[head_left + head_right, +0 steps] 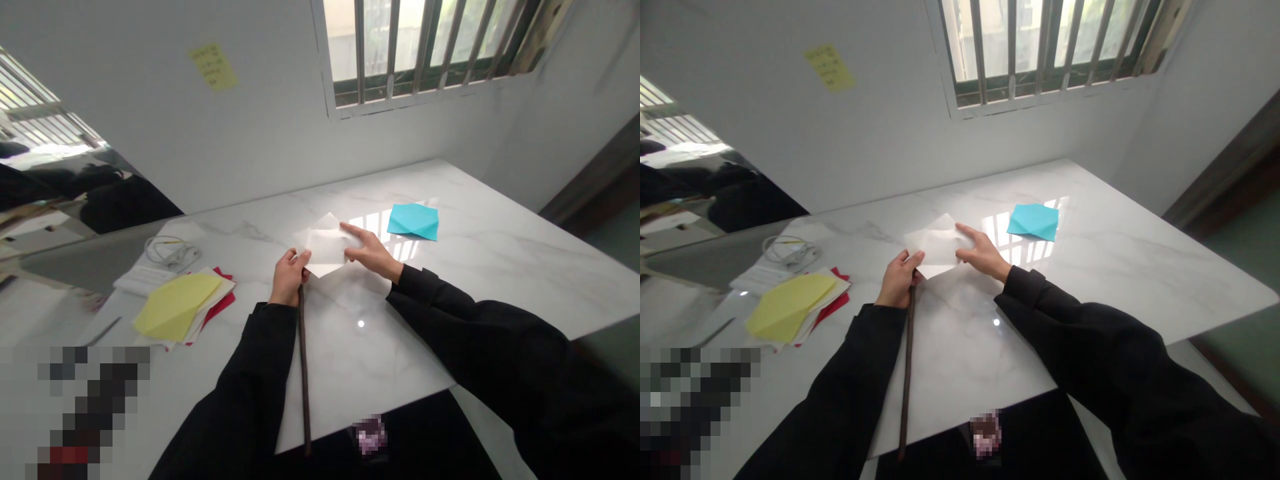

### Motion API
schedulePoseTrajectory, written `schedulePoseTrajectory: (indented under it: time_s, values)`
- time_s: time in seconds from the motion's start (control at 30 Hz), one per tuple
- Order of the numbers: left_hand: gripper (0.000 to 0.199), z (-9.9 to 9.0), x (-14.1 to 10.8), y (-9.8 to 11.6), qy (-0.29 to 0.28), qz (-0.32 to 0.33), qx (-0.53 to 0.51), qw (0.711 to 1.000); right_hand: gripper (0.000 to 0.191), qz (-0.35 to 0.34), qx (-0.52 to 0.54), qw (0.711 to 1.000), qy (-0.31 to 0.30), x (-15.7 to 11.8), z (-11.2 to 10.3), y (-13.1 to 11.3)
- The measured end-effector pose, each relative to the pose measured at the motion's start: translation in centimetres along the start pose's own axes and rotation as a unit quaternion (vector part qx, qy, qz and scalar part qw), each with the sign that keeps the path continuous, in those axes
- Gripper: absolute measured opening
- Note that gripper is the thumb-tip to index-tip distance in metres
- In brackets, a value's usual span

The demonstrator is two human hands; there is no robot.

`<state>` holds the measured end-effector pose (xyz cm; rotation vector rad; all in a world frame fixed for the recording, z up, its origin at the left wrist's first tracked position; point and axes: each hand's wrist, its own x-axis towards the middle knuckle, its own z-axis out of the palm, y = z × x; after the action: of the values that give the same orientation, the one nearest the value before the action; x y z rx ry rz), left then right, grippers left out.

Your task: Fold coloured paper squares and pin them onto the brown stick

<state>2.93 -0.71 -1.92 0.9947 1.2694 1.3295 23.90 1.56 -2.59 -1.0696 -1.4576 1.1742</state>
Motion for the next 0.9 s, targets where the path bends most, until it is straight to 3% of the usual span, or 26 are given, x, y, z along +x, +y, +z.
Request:
schedulePoseTrajectory:
  time_s: [0.1, 0.17, 0.3, 0.4, 0.47, 0.53, 0.7, 0.8, 0.9]
  values:
    - [0.034, 0.0, 0.1, 0.4, 0.013, -0.025, -0.094, 0.995, 0.1, 0.053, 0.082, 0.995, 0.033, -0.3, 0.1, -0.4]
    - [0.034, 0.0, 0.2, 0.8, 0.018, -0.049, -0.158, 0.986, 0.092, 0.096, 0.141, 0.985, -0.004, -0.6, 0.2, -0.6]
    - [0.034, 0.2, 0.2, 1.1, 0.029, -0.077, -0.231, 0.97, 0.041, 0.168, 0.087, 0.958, -0.218, -1.9, 1.1, -1.0]
    - [0.032, 0.8, -0.2, 1.0, 0.042, -0.054, -0.242, 0.968, 0.036, 0.185, 0.044, 0.918, -0.349, -3.2, 2.5, -1.4]
    - [0.03, 1.3, -0.6, 0.8, 0.038, -0.034, -0.235, 0.971, 0.036, 0.187, 0.041, 0.899, -0.394, -3.9, 3.3, -1.6]
    - [0.03, 1.8, -1.1, 0.5, 0.033, -0.02, -0.22, 0.975, 0.035, 0.183, 0.05, 0.897, -0.398, -4.3, 3.8, -1.7]
    - [0.042, 2.6, -2.1, 0.1, 0.025, -0.04, -0.172, 0.984, 0.029, 0.174, 0.067, 0.922, -0.339, -4.3, 4.3, -1.3]
    - [0.047, 2.8, -2.3, -0.1, 0.012, -0.055, -0.17, 0.984, 0.018, 0.168, 0.029, 0.933, -0.318, -4.2, 4.7, -1.0]
    - [0.041, 2.9, -2.2, -0.4, 0.008, -0.036, -0.185, 0.982, 0.023, 0.158, -0.018, 0.937, -0.31, -4.3, 5.1, -1.0]
